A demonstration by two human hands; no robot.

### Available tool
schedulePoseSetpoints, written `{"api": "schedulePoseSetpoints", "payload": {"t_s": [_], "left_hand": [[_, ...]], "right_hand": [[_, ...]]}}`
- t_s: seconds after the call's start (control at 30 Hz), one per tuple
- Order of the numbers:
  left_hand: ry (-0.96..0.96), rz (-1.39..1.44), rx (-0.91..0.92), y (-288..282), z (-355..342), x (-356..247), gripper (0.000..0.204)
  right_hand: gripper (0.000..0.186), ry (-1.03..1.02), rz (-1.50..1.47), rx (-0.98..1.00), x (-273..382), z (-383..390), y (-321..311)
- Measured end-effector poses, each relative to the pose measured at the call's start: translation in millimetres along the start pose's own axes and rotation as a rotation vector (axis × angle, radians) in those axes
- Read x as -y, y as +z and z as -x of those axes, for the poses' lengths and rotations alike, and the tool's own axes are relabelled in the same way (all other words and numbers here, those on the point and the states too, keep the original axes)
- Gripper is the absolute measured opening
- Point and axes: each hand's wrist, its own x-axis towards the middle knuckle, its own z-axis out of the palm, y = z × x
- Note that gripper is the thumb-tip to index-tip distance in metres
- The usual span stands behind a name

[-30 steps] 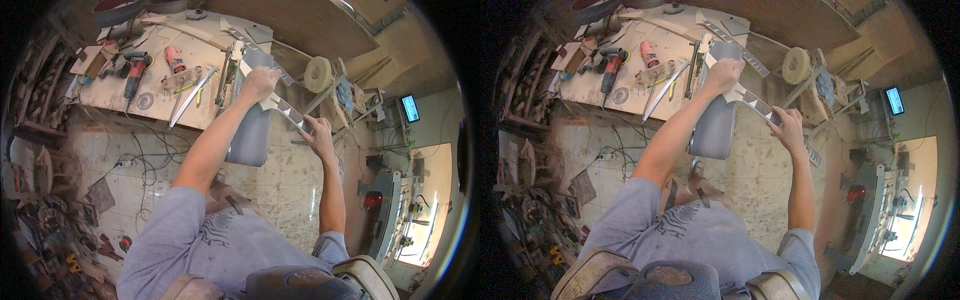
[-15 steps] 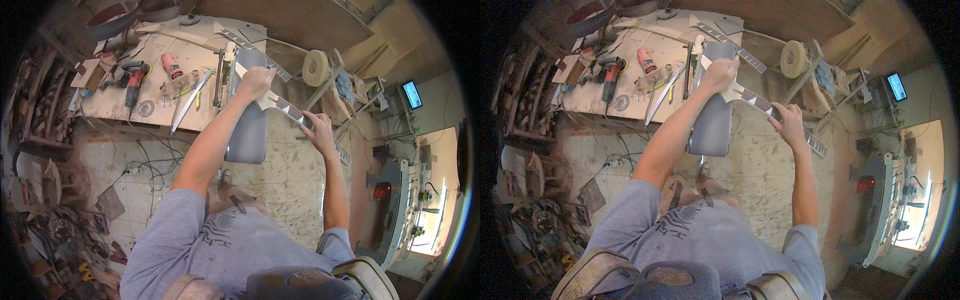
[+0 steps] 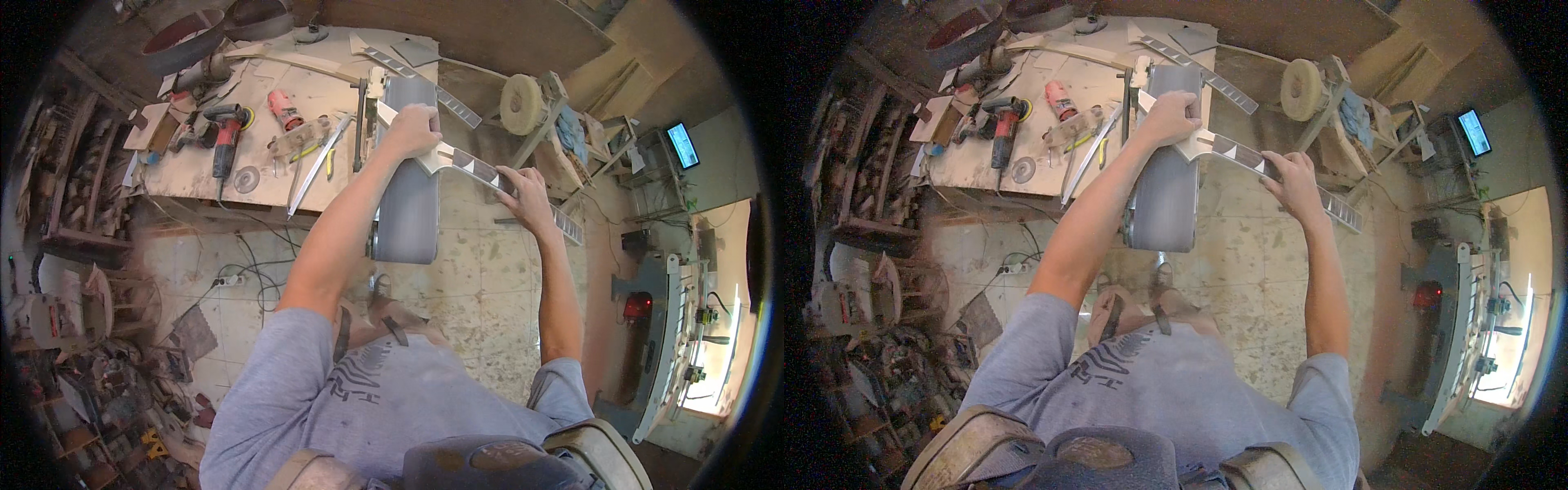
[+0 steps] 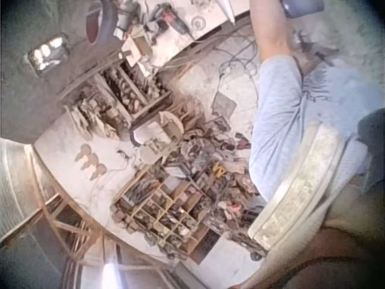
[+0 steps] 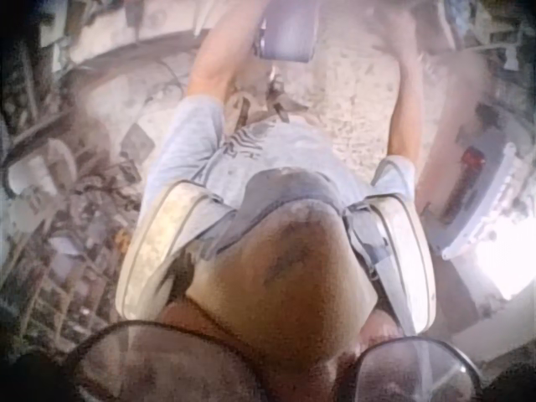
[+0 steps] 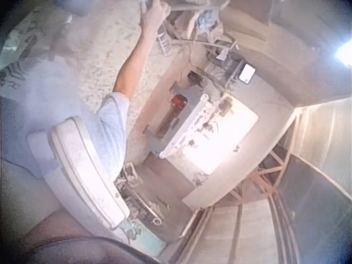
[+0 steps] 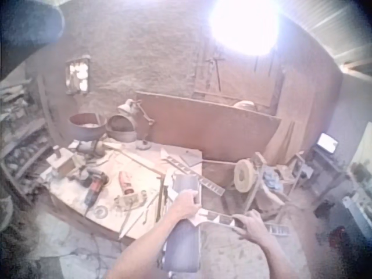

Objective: The person sands the back of a guitar neck using a belt sander, turning the neck to reach different sides, then measures the neck with a pair of calipers.

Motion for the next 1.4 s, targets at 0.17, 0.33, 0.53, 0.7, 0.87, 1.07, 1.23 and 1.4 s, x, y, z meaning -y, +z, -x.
{"api": "schedulePoseSetpoints", "payload": {"t_s": [0.17,0.33,0.53,0.7,0.87,1.07,1.23,1.4], "left_hand": [[-0.089,0.024,-0.009,5.1,-3.5,-4.5,0.011],[-0.066,0.033,-0.050,7.4,-5.6,-5.9,0.015],[-0.085,0.039,-0.067,4.8,-6.9,-2.3,0.015],[-0.104,0.054,-0.081,-0.1,-4.8,-0.2,0.016],[-0.119,0.022,-0.099,0.7,-6.4,0.0,0.014],[-0.163,0.062,-0.094,11.9,-8.0,-5.6,0.013],[-0.193,0.041,-0.146,12.1,-2.0,-12.1,0.012],[-0.189,0.019,-0.197,8.6,0.3,-11.5,0.013]], "right_hand": [[0.054,0.005,-0.017,0.007,-8.3,-5.1,-2.8],[0.055,-0.014,0.016,0.021,-14.3,-9.8,-6.3],[0.055,-0.056,0.010,0.028,-12.7,-20.2,-9.7],[0.054,-0.096,-0.020,0.037,-12.4,-29.3,-11.7],[0.055,-0.084,-0.014,0.040,-17.0,-34.7,-9.1],[0.057,-0.082,0.007,0.044,-32.5,-36.1,-6.8],[0.058,-0.118,0.023,0.079,-33.2,-49.5,-12.7],[0.061,-0.185,0.001,0.063,-40.9,-55.9,-8.0]]}}
